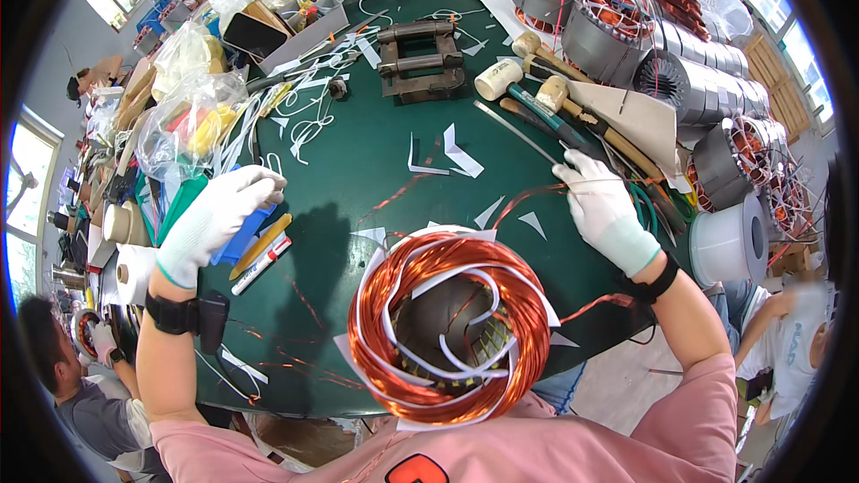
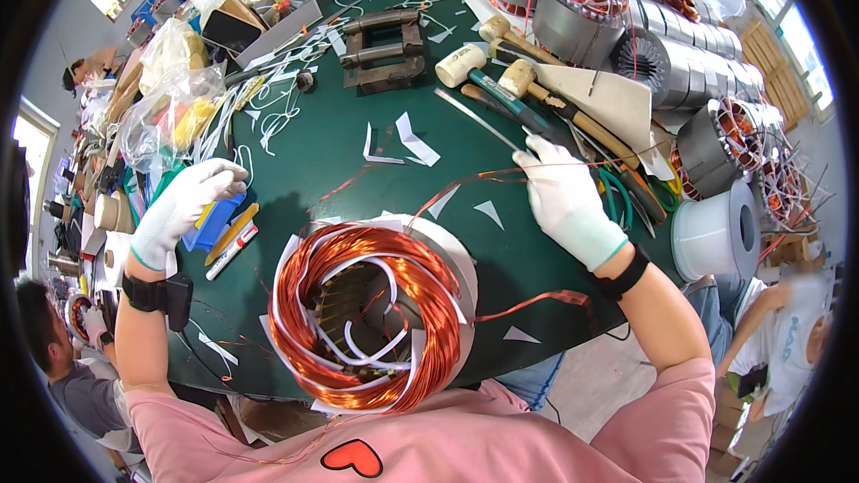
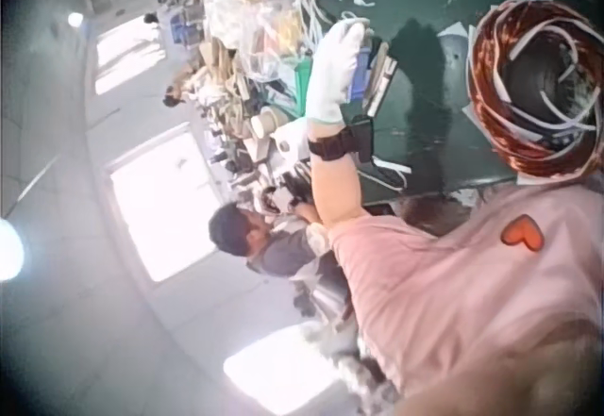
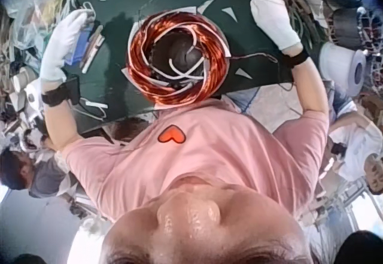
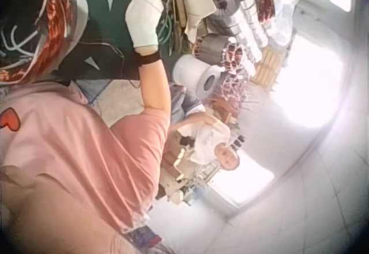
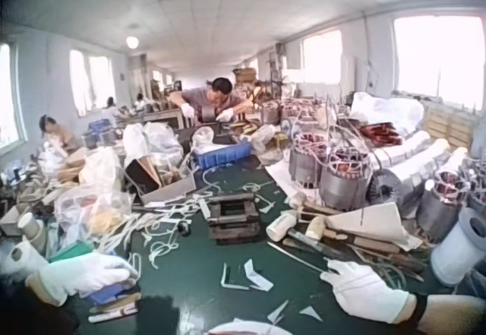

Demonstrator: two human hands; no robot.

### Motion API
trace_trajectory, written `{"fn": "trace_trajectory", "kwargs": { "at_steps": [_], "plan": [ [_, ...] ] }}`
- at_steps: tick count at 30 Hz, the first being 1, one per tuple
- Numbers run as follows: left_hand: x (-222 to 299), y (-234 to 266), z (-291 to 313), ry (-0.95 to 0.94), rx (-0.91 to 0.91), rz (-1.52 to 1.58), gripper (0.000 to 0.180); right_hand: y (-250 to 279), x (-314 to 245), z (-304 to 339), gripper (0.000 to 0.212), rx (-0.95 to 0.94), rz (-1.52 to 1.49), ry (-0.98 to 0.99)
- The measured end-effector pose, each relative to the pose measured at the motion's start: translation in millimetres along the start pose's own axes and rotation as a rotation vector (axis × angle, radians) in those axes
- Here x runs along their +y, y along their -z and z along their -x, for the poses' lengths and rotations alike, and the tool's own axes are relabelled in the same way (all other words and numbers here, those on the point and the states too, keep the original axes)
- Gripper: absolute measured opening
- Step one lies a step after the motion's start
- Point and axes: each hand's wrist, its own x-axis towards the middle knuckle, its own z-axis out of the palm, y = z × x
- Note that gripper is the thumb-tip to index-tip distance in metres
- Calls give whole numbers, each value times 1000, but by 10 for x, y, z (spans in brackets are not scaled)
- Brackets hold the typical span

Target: The worker is inserting insulation paper and securing copper coils onto a motor stator assembly.

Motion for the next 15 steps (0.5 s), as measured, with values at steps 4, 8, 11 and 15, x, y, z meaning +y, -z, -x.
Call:
{"fn": "trace_trajectory", "kwargs": {
  "at_steps": [4, 8, 11, 15],
  "plan": [
    [236, 176, 35, -35, 52, -309, 32, -54, -314, -562, 28, 44, -253, 170],
    [-11, 595, 23, -191, 255, -685, 28, -42, -554, -898, 36, -172, -365, 263],
    [-61, 906, 24, -108, 344, -582, 29, -66, -679, -919, 45, -182, -287, 577],
    [-542, 1184, 54, -398, 285, -1048, 28, -398, -653, -883, 45, -211, -184, 256]
  ]
}}
